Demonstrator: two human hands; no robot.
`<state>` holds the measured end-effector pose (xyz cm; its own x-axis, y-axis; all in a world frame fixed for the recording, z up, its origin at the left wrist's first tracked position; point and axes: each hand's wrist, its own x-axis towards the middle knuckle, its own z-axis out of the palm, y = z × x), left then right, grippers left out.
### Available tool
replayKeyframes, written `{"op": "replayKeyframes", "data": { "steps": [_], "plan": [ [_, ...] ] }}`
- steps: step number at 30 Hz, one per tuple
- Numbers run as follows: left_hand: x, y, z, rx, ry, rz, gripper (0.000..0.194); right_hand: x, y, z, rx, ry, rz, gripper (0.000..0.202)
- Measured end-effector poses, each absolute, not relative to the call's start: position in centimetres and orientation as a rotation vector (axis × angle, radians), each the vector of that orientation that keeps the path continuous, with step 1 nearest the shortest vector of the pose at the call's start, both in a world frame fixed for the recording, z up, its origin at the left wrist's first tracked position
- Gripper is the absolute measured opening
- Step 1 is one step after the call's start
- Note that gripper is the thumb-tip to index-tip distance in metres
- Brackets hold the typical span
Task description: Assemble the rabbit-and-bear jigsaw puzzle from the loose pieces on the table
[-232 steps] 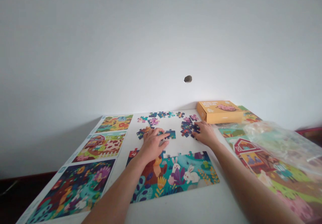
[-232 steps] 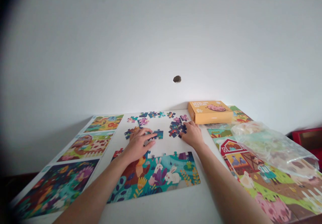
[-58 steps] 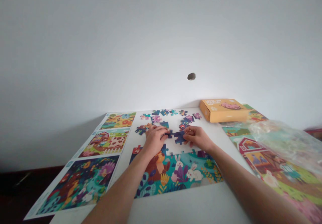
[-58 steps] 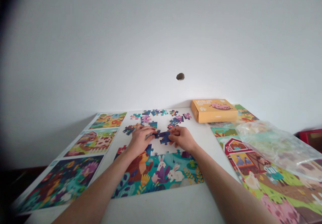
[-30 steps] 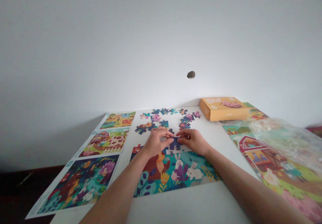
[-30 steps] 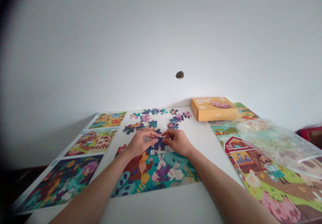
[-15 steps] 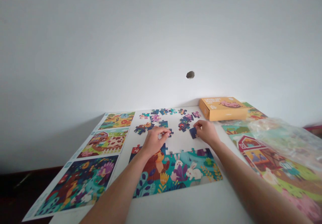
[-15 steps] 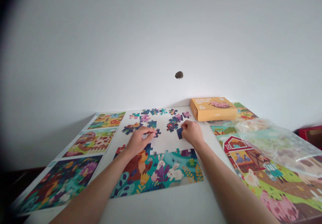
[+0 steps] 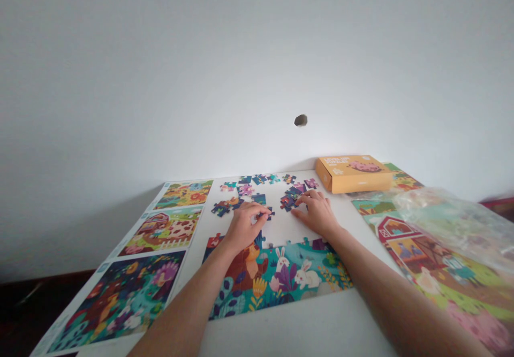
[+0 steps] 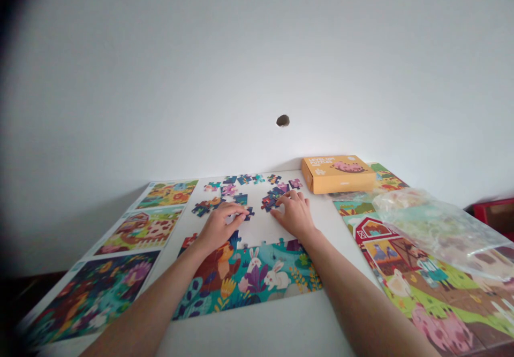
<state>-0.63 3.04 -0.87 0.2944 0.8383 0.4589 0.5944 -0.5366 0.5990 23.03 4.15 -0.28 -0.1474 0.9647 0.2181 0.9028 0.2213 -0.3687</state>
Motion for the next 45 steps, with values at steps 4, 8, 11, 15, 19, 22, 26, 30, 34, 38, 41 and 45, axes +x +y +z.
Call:
{"op": "replayKeyframes", "data": {
  "steps": [4, 8, 11, 15, 19, 22, 26, 30, 34, 38, 41, 45],
  "plan": [
    [-0.6, 3.1, -0.9, 2.281, 1.303, 1.089, 0.016, 23.0, 4.8, -0.7, -1.699, -2.118, 0.207, 0.035],
    [-0.6, 3.1, -0.9, 2.297, 1.296, 1.084, 0.016, 22.8, 5.1, -0.9, -1.630, -2.153, 0.214, 0.021],
    [-0.6, 3.1, -0.8, 2.315, 1.295, 1.068, 0.017, 22.7, 5.0, -0.7, -1.558, -2.195, 0.234, 0.023],
    [-0.6, 3.2, -0.8, 2.358, 1.301, 1.040, 0.018, 22.5, 4.4, -0.3, -1.545, -2.216, 0.228, 0.031],
    [-0.6, 3.2, -0.8, 2.395, 1.326, 1.005, 0.022, 22.1, 4.0, 0.2, -1.559, -2.232, 0.227, 0.028],
    [-0.6, 3.1, -0.7, 2.388, 1.334, 0.997, 0.026, 22.1, 3.9, 0.2, -1.595, -2.226, 0.235, 0.034],
    [-0.6, 3.2, -0.7, 2.358, 1.333, 1.019, 0.028, 22.5, 4.2, 0.0, -1.611, -2.204, 0.261, 0.023],
    [-0.9, 3.5, -1.2, 2.280, 1.319, 1.102, 0.030, 22.7, 4.2, 0.0, -1.593, -2.202, 0.279, 0.036],
    [-1.2, 3.8, -1.6, 2.143, 1.383, 1.170, 0.029, 22.3, 3.8, 0.2, -1.554, -2.214, 0.284, 0.011],
    [-1.4, 4.0, -1.9, 2.093, 1.417, 1.177, 0.029, 21.7, 3.4, 0.3, -1.563, -2.218, 0.268, 0.023],
    [-1.4, 4.0, -1.9, 2.095, 1.403, 1.174, 0.029, 21.7, 3.6, 0.4, -1.599, -2.225, 0.258, 0.014],
    [-1.3, 3.9, -1.8, 2.090, 1.398, 1.173, 0.028, 22.6, 4.1, 0.4, -1.630, -2.231, 0.240, 0.011]
  ]
}}
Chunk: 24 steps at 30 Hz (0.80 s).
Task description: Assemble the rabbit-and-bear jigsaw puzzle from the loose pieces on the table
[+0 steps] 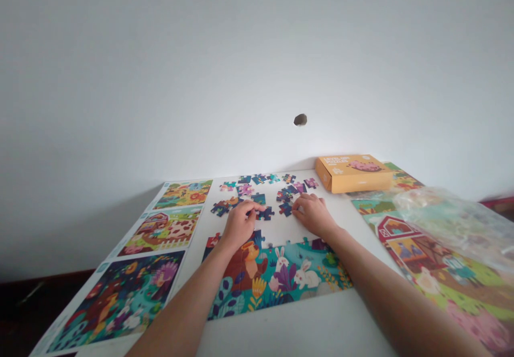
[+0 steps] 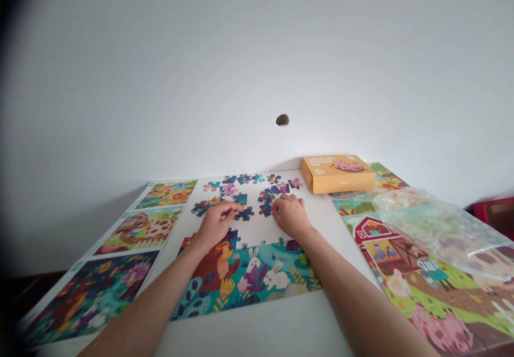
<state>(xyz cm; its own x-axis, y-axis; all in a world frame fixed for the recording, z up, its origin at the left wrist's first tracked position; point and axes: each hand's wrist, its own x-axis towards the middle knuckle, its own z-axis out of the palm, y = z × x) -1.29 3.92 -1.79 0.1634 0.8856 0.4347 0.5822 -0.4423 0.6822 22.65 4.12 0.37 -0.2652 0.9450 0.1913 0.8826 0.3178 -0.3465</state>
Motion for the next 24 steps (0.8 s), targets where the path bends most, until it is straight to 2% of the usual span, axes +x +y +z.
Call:
{"op": "replayKeyframes", "data": {
  "steps": [4, 7, 11, 16, 24],
  "plan": [
    [-1.3, 3.9, -1.8, 2.089, 1.397, 1.157, 0.028, 23.7, 4.5, 0.2, -1.678, -2.185, 0.228, 0.020],
    [-1.3, 3.9, -1.9, 2.095, 1.387, 1.161, 0.028, 23.7, 4.3, 0.0, -1.697, -2.125, 0.232, 0.017],
    [-1.3, 3.9, -1.8, 2.101, 1.384, 1.164, 0.029, 22.8, 4.0, -0.1, -1.716, -2.115, 0.235, 0.037],
    [-1.3, 4.1, -2.1, 2.110, 1.380, 1.163, 0.029, 22.5, 3.7, 0.1, -1.646, -2.214, 0.329, 0.033],
    [-1.2, 3.9, -1.9, 2.106, 1.395, 1.138, 0.031, 22.6, 2.9, 0.5, -1.368, -2.398, 0.448, 0.038]
  ]
}}
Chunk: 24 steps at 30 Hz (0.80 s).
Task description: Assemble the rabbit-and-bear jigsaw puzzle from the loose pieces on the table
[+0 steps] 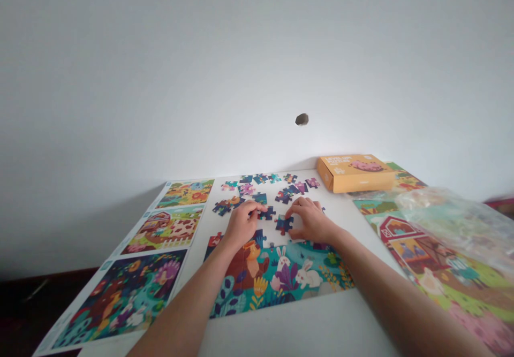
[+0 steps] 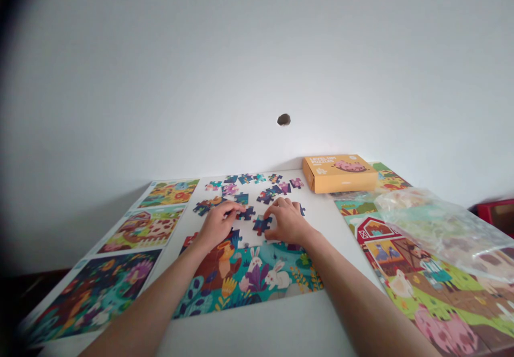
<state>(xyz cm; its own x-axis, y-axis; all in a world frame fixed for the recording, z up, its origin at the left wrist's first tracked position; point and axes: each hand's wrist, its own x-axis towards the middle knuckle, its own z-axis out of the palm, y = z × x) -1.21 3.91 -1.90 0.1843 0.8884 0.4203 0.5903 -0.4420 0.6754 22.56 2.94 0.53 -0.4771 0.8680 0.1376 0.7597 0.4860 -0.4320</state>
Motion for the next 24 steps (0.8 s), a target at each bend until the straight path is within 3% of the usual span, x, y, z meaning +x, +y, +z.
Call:
{"op": "replayKeyframes", "data": {
  "steps": [18, 22, 24],
  "plan": [
    [-1.26, 3.94, -2.08, 2.120, 1.378, 1.116, 0.035, 22.57, 2.94, 0.42, -1.253, -2.395, 0.488, 0.037],
    [-1.24, 4.00, -2.20, 2.115, 1.373, 1.109, 0.035, 22.63, 3.19, 0.20, -1.248, -2.352, 0.449, 0.020],
    [-1.24, 4.04, -2.21, 2.117, 1.376, 1.101, 0.035, 22.53, 3.25, 0.05, -1.236, -2.353, 0.432, 0.023]
  ]
}}
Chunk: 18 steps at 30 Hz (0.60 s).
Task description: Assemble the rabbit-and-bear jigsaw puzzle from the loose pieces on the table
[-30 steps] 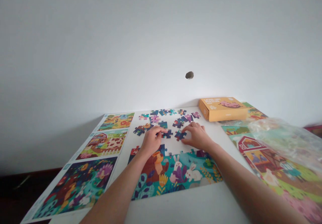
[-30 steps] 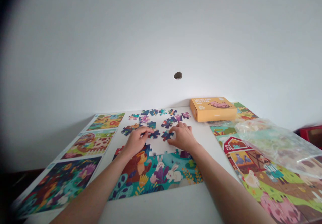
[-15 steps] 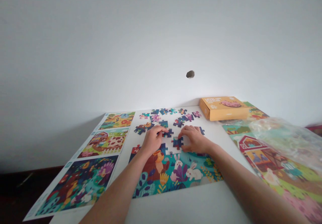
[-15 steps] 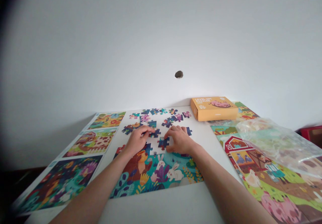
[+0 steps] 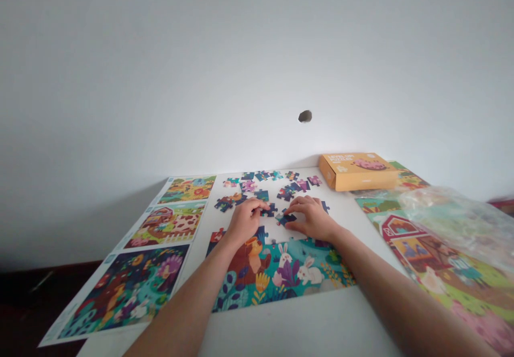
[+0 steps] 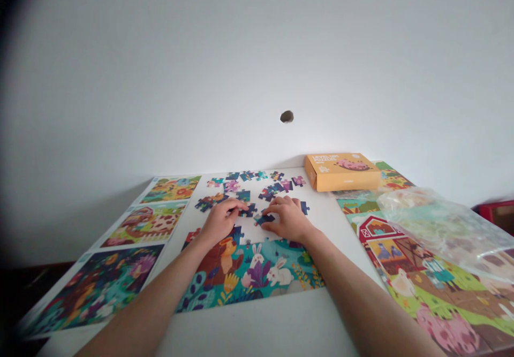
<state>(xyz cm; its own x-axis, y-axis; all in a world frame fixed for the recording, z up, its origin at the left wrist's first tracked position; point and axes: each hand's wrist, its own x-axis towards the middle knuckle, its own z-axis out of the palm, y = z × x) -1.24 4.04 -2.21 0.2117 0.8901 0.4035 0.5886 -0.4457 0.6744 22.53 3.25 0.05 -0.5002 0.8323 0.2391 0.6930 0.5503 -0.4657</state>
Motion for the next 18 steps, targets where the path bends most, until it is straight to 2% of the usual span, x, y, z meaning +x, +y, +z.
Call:
{"op": "replayKeyframes", "data": {
  "steps": [2, 8, 18],
  "plan": [
    [-1.25, 4.06, -2.22, 2.123, 1.377, 1.093, 0.034, 22.41, 3.26, -0.05, -1.223, -2.368, 0.431, 0.028],
    [-1.17, 3.95, -2.06, 2.141, 1.386, 1.059, 0.034, 22.40, 3.30, 0.02, -1.163, -2.388, 0.489, 0.022],
    [-0.98, 3.77, -1.56, 2.223, 1.323, 1.028, 0.029, 23.24, 4.00, -0.13, -1.122, -2.386, 0.527, 0.037]
  ]
}}
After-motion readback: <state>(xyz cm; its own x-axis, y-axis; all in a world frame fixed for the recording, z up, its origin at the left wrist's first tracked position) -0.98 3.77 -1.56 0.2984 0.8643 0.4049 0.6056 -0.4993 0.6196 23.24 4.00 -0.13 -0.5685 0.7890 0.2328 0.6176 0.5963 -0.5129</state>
